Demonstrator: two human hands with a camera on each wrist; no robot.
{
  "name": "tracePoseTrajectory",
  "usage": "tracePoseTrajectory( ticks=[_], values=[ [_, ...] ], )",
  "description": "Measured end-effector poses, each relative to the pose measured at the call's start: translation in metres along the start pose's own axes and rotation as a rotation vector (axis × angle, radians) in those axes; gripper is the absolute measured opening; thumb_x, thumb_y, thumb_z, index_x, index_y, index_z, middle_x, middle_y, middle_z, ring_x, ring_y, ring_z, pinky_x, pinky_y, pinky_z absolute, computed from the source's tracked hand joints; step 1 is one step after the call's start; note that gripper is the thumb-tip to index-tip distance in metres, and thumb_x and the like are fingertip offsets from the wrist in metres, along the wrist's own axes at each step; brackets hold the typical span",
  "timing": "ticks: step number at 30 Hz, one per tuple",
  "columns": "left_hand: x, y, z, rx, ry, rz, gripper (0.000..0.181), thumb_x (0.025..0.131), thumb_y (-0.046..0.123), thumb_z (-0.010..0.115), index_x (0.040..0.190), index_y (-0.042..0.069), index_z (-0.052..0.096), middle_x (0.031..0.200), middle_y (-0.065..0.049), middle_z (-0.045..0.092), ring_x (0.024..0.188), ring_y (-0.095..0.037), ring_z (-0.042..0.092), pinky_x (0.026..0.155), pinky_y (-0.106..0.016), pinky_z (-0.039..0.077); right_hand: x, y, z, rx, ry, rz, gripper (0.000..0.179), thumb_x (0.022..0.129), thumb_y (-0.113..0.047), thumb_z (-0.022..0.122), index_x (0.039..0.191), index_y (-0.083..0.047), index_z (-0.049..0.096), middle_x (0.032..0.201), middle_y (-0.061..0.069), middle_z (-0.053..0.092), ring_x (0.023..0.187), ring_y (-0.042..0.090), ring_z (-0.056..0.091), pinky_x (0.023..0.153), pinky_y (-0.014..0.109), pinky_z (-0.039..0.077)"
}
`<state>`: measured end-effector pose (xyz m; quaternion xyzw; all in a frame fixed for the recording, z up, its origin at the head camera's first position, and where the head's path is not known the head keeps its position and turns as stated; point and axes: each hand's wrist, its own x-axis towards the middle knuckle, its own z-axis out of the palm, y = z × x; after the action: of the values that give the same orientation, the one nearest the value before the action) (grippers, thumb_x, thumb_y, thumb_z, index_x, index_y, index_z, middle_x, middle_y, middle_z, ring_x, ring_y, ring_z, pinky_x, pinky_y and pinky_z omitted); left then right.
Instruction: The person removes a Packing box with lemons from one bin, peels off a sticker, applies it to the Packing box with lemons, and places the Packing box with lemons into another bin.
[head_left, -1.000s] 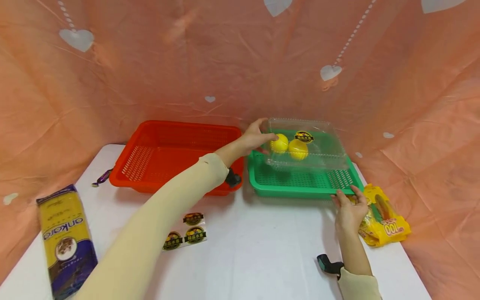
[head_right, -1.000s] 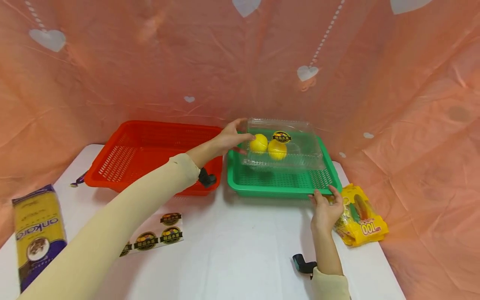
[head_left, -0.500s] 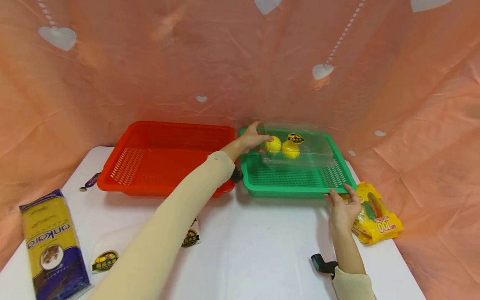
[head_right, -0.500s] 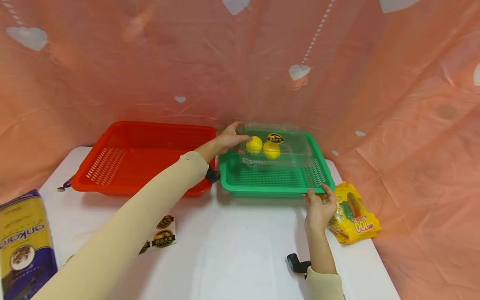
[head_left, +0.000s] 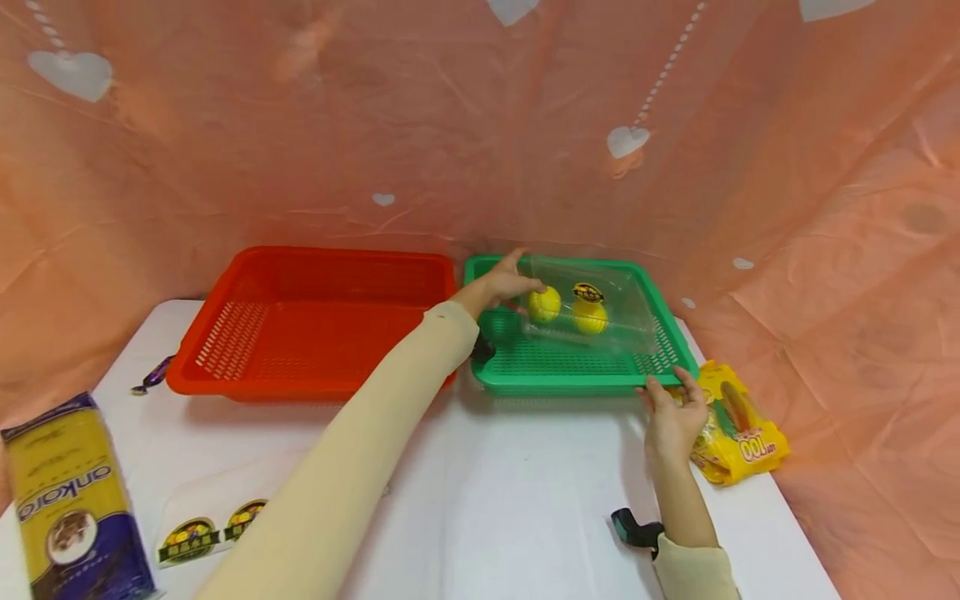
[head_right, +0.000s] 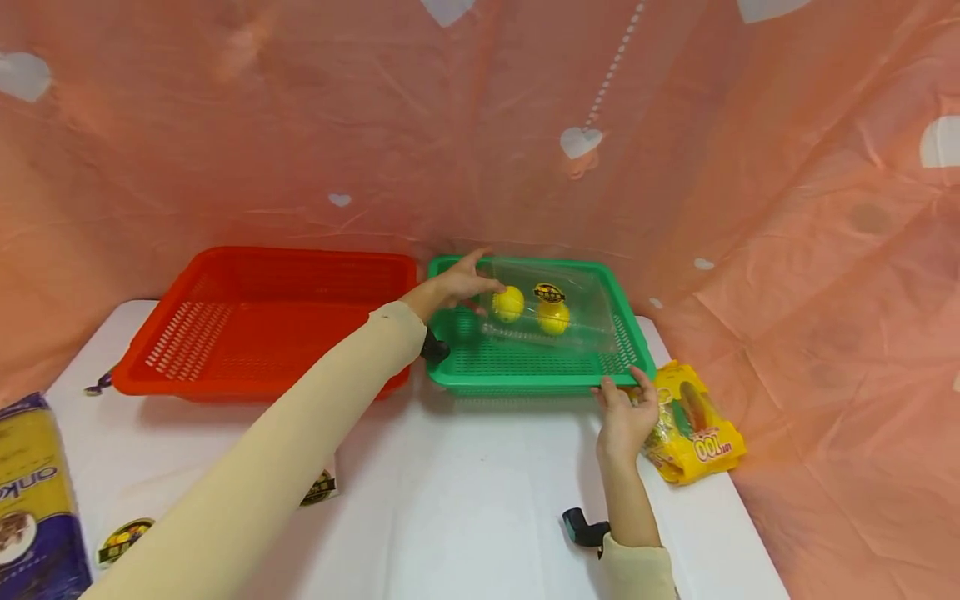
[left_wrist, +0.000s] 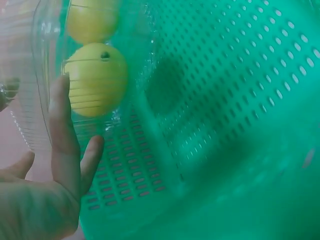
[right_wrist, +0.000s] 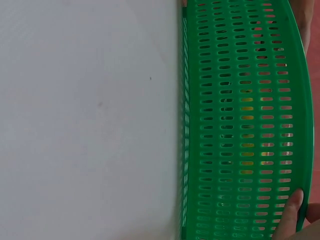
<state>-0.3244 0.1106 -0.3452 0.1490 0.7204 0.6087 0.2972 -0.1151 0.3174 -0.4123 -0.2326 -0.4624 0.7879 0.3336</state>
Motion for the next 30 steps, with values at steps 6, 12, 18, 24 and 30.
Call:
tracePoseTrajectory(
  ticks=[6, 12, 18, 24, 30],
  values=[
    [0.0, -0.008, 0.001, -0.007, 0.002, -0.016, 0.086, 0.094, 0.006, 0.066, 0.16, 0.023, 0.014, 0.151, -0.02, 0.034, 0.124, -0.033, 0.053, 0.061, -0.037, 0.059, -0.002, 0.002, 0.001, -0.007, 0.0, 0.005, 0.042, 0.089, 0.019, 0.056, 0.127, 0.005, 0.046, 0.1, 0.01, 0.031, 0.064, 0.013, 0.059, 0.062, 0.02, 0.057],
    [-0.001, -0.017, 0.0, -0.003, 0.0, -0.037, 0.085, 0.095, 0.006, 0.065, 0.16, 0.027, 0.015, 0.148, -0.02, 0.037, 0.124, -0.032, 0.053, 0.074, -0.045, 0.06, -0.005, 0.002, 0.003, -0.003, -0.006, 0.004, 0.042, 0.089, 0.02, 0.056, 0.127, 0.005, 0.046, 0.1, 0.01, 0.031, 0.063, 0.013, 0.06, 0.061, 0.02, 0.057],
    [0.001, -0.025, -0.003, -0.032, 0.006, -0.044, 0.086, 0.094, 0.007, 0.067, 0.159, 0.031, 0.017, 0.151, -0.02, 0.033, 0.126, -0.032, 0.052, 0.06, -0.037, 0.059, -0.006, 0.001, 0.007, -0.026, -0.015, -0.003, 0.043, 0.09, 0.019, 0.056, 0.129, 0.006, 0.044, 0.104, 0.013, 0.033, 0.063, 0.012, 0.06, 0.061, 0.02, 0.057],
    [0.001, -0.03, -0.003, -0.048, -0.008, -0.057, 0.087, 0.094, 0.007, 0.068, 0.159, 0.034, 0.017, 0.156, -0.019, 0.022, 0.128, -0.034, 0.05, 0.06, -0.036, 0.06, -0.006, 0.002, 0.007, -0.04, -0.011, -0.009, 0.044, 0.089, 0.019, 0.057, 0.129, 0.006, 0.044, 0.103, 0.012, 0.033, 0.065, 0.013, 0.06, 0.062, 0.02, 0.057],
    [0.0, -0.032, -0.003, -0.057, -0.044, -0.107, 0.088, 0.095, 0.008, 0.067, 0.158, 0.036, 0.013, 0.159, -0.017, 0.019, 0.14, -0.034, 0.037, 0.065, -0.038, 0.06, -0.005, 0.003, 0.007, -0.02, -0.015, -0.012, 0.042, 0.089, 0.021, 0.056, 0.126, 0.005, 0.046, 0.101, 0.012, 0.032, 0.062, 0.013, 0.06, 0.06, 0.02, 0.057]
  ],
)
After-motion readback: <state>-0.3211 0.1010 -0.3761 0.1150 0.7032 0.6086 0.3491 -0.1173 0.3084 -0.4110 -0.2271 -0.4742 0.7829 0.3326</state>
